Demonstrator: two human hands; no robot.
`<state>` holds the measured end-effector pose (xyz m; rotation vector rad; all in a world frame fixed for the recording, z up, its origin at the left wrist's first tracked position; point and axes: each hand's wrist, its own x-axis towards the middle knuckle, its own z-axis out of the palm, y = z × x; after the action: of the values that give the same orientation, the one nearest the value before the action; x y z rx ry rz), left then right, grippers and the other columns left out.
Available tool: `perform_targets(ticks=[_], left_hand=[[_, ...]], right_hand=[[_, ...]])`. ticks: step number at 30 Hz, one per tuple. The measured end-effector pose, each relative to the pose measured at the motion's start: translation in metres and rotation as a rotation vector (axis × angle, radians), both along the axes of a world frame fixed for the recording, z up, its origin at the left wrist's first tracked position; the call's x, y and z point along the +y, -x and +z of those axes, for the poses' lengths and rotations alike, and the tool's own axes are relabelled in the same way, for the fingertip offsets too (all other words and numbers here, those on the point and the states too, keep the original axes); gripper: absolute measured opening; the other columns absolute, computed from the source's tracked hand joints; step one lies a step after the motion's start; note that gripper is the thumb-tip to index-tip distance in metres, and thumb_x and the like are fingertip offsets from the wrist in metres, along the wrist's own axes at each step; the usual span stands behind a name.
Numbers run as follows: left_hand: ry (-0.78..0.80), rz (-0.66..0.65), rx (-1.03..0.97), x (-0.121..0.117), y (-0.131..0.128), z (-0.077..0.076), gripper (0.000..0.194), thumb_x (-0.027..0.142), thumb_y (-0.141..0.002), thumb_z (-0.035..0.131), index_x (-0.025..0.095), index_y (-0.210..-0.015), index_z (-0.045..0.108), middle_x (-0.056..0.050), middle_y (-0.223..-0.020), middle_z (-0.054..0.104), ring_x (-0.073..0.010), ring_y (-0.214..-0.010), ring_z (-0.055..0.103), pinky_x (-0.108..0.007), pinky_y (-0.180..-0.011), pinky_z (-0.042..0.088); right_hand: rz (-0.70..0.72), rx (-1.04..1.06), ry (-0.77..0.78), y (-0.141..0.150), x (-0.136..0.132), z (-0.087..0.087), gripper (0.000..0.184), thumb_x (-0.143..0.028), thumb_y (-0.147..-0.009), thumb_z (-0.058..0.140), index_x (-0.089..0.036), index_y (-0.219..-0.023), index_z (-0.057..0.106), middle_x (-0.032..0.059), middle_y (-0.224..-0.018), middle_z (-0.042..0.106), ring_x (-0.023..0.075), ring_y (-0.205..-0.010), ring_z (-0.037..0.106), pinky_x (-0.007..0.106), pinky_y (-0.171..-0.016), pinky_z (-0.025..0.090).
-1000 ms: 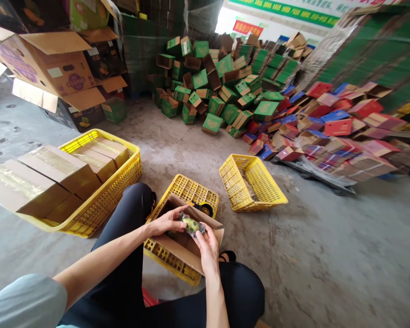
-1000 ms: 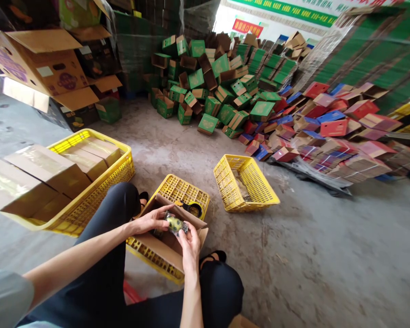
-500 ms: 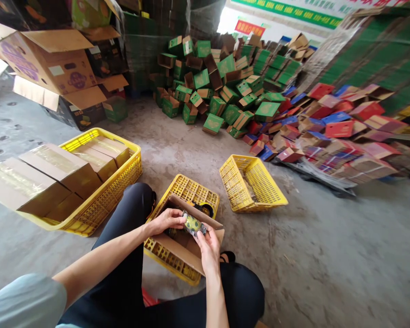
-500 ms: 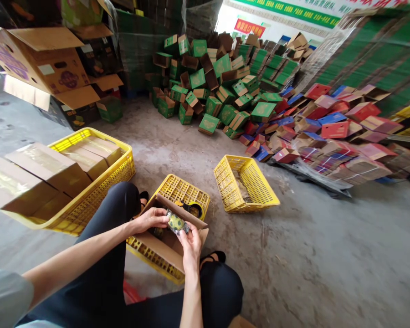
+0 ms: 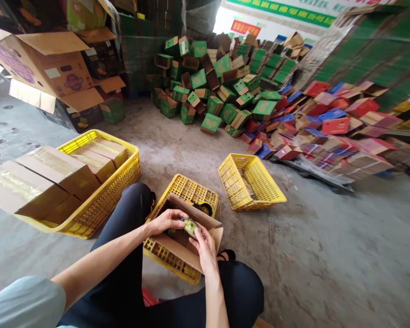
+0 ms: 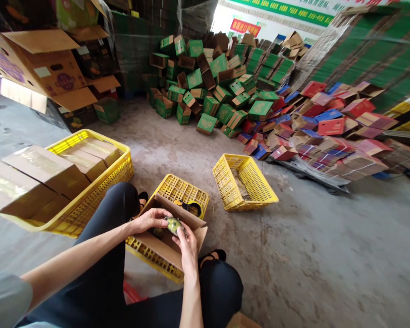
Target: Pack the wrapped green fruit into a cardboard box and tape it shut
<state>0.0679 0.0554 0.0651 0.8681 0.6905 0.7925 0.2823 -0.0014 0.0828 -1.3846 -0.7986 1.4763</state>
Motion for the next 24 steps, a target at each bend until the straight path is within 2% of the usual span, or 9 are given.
perform_targets(ticks=[3,6,8,10,13,16,20,24], left_hand=[[0.0,0.045,0.006,0.003,0.001,-0.007,0.064,0.035,-0.068,0.099,0.02,-0.126,0.075,-0.012,-0.124,0.074,-0.0269,-0.111,0.071,-0.037,-0.098,0.053],[0.026,0.18,0.091,0.008,0.004,-0.013,0.061,0.034,-0.069,0.096,0.019,-0.125,0.074,-0.014,-0.129,0.072,-0.0278,-0.113,0.069,-0.035,-0.091,0.055],[0.026,0.251,0.16,0.011,0.006,-0.015,0.057,0.035,-0.07,0.094,0.018,-0.122,0.075,-0.014,-0.13,0.072,-0.0268,-0.109,0.07,-0.034,-0.087,0.055],[0.002,0.276,0.198,0.012,0.007,-0.017,0.055,0.035,-0.07,0.093,0.017,-0.12,0.076,-0.014,-0.129,0.072,-0.0259,-0.105,0.069,-0.033,-0.086,0.055],[-0.033,0.27,0.218,0.012,0.005,-0.017,0.053,0.036,-0.07,0.092,0.016,-0.118,0.076,-0.013,-0.125,0.074,-0.0245,-0.1,0.069,-0.033,-0.084,0.054],[-0.039,0.245,0.223,0.01,0.004,-0.017,0.051,0.036,-0.072,0.091,0.017,-0.117,0.077,-0.013,-0.125,0.073,-0.0236,-0.098,0.069,-0.032,-0.081,0.053],[-0.043,0.2,0.224,0.008,0.002,-0.019,0.048,0.035,-0.075,0.089,0.018,-0.117,0.077,-0.013,-0.126,0.073,-0.0249,-0.101,0.069,-0.031,-0.08,0.053],[-0.051,0.145,0.234,0.006,0.001,-0.021,0.048,0.035,-0.073,0.089,0.017,-0.116,0.077,-0.013,-0.122,0.074,-0.0259,-0.102,0.069,-0.031,-0.079,0.053]], right_hand=[[-0.085,-0.058,-0.051,-0.007,0.004,-0.004,0.06,-0.054,-0.071,0.089,-0.023,-0.122,0.077,0.0121,-0.128,0.077,0.0335,-0.116,0.073,0.045,-0.092,0.063],[-0.143,-0.247,-0.145,-0.02,0.007,-0.005,0.056,-0.045,-0.07,0.087,-0.023,-0.121,0.078,0.0102,-0.126,0.078,0.0347,-0.119,0.07,0.049,-0.102,0.057],[-0.069,-0.403,-0.198,-0.026,0.007,-0.005,0.048,-0.037,-0.071,0.082,-0.025,-0.117,0.08,0.0078,-0.121,0.079,0.0344,-0.118,0.069,0.05,-0.107,0.053],[0.065,-0.523,-0.241,-0.027,0.004,-0.007,0.041,-0.028,-0.07,0.074,-0.026,-0.111,0.081,0.0059,-0.114,0.08,0.0331,-0.112,0.07,0.049,-0.106,0.052],[0.223,-0.708,-0.331,-0.023,0.0,-0.014,0.041,-0.017,-0.067,0.062,-0.026,-0.102,0.081,0.0052,-0.109,0.079,0.0303,-0.107,0.071,0.046,-0.105,0.053],[0.277,-0.873,-0.374,-0.021,-0.002,-0.024,0.042,-0.012,-0.063,0.058,-0.026,-0.097,0.08,0.0079,-0.108,0.076,0.0317,-0.111,0.069,0.047,-0.108,0.052],[0.303,-0.907,-0.346,-0.024,-0.002,-0.038,0.039,-0.008,-0.06,0.059,-0.024,-0.089,0.081,0.0122,-0.107,0.077,0.0348,-0.114,0.069,0.048,-0.108,0.052],[0.35,-0.891,-0.326,-0.026,-0.003,-0.049,0.031,-0.01,-0.065,0.058,-0.026,-0.081,0.079,0.0081,-0.099,0.08,0.0298,-0.1,0.075,0.043,-0.1,0.057]])
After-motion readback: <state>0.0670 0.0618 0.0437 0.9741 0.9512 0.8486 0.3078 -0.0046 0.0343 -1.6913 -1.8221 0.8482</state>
